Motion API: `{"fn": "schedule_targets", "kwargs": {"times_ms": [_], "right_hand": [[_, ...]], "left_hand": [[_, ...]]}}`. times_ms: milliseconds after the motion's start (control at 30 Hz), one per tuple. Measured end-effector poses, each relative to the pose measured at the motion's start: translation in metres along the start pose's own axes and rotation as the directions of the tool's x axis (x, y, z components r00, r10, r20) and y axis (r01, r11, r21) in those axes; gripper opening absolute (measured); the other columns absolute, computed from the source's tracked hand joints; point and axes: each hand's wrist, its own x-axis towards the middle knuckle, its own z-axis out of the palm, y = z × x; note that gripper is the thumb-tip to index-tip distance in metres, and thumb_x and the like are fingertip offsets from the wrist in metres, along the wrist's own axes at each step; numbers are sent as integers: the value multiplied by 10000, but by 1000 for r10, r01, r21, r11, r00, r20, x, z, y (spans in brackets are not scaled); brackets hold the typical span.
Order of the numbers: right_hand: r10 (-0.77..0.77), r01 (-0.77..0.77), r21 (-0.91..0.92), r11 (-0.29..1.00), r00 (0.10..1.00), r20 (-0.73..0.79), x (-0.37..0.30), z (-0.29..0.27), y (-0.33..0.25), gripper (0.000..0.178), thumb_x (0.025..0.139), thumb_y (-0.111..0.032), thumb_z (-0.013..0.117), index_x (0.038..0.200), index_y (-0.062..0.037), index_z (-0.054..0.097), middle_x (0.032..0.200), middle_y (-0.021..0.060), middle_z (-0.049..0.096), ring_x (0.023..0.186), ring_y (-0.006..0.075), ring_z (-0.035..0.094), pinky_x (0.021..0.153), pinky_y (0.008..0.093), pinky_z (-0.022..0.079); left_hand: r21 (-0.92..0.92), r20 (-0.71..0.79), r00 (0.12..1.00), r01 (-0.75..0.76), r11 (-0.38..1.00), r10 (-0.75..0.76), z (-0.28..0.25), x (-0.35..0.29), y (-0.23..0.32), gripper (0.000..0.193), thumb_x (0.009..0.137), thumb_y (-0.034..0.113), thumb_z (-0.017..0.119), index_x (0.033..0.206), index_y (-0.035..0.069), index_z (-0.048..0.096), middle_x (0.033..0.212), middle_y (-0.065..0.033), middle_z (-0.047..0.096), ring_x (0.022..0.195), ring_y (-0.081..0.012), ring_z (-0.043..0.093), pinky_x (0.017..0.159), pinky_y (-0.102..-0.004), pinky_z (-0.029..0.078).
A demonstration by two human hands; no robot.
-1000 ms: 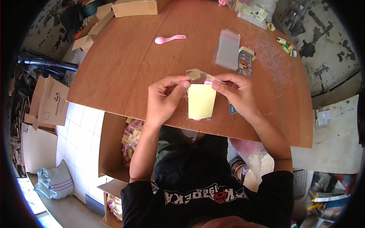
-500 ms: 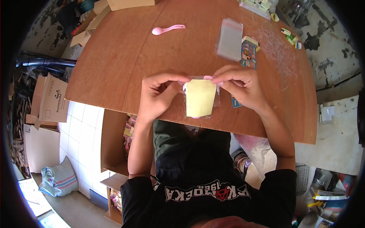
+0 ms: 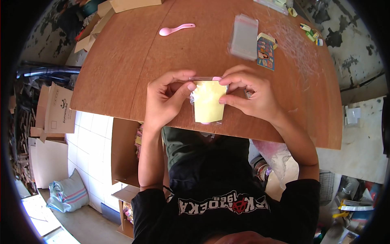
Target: The person places a yellow sticky note and a pink plastic spoon into a small clear plastic bag, then seals the bag. This process is repeated multiple times with additional spoons and notes.
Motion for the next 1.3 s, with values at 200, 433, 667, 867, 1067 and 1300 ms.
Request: {"fn": "schedule_targets", "kwargs": {"times_ms": [200,433,667,867,1067,1300], "right_hand": [[97,-100,48,994,994,59,1,-14,-21,437,816,27,756,1226,2,605,1134,103,612,959,132,664,837,273,529],[253,-71,-655,753,949,189,-47,-63,-38,566,831,-217,762,1320,-19,559,1376,142,543,1183,344,587,1009,401,462],[341,-29,-855,518,924,175,-76,-50,-37,618,829,-252,751,1348,6,538,1471,160,434,1335,355,455,1078,421,399],[-32,50,-744,667,999,39,10,-60,22,282,872,-217,668,1065,-11,673,1096,148,655,1032,351,601,906,439,486],[159,-8,-995,95,987,7,102,-57,51,253,790,-230,684,926,-20,722,931,182,702,896,353,667,799,471,532],[154,-188,-864,466,979,-130,81,-70,64,129,768,-182,679,762,-64,729,829,139,707,751,333,685,682,438,532]], "left_hand": [[119,72,982,164,979,-173,-8,-23,16,582,748,-92,794,1281,-16,573,1009,-98,697,818,-130,700,666,-232,557],[406,130,888,359,840,-442,-106,-134,32,533,697,-108,810,1190,-4,635,863,-71,703,711,-85,680,584,-212,517],[723,-547,673,679,125,-497,-155,-180,-37,676,788,12,719,1412,48,458,1280,-261,582,1070,-392,642,891,-467,534],[953,-123,851,244,178,-510,-155,-199,-93,625,893,203,705,1441,64,437,1297,-229,590,1022,-351,666,880,-423,530],[701,137,811,326,634,-569,-66,-148,-56,404,928,168,649,1287,2,566,1174,-198,655,1007,-313,664,860,-396,516],[402,571,754,88,911,-325,-15,-116,25,278,943,129,616,1187,-3,596,1135,-177,653,1044,-358,637,875,-414,515]]}}
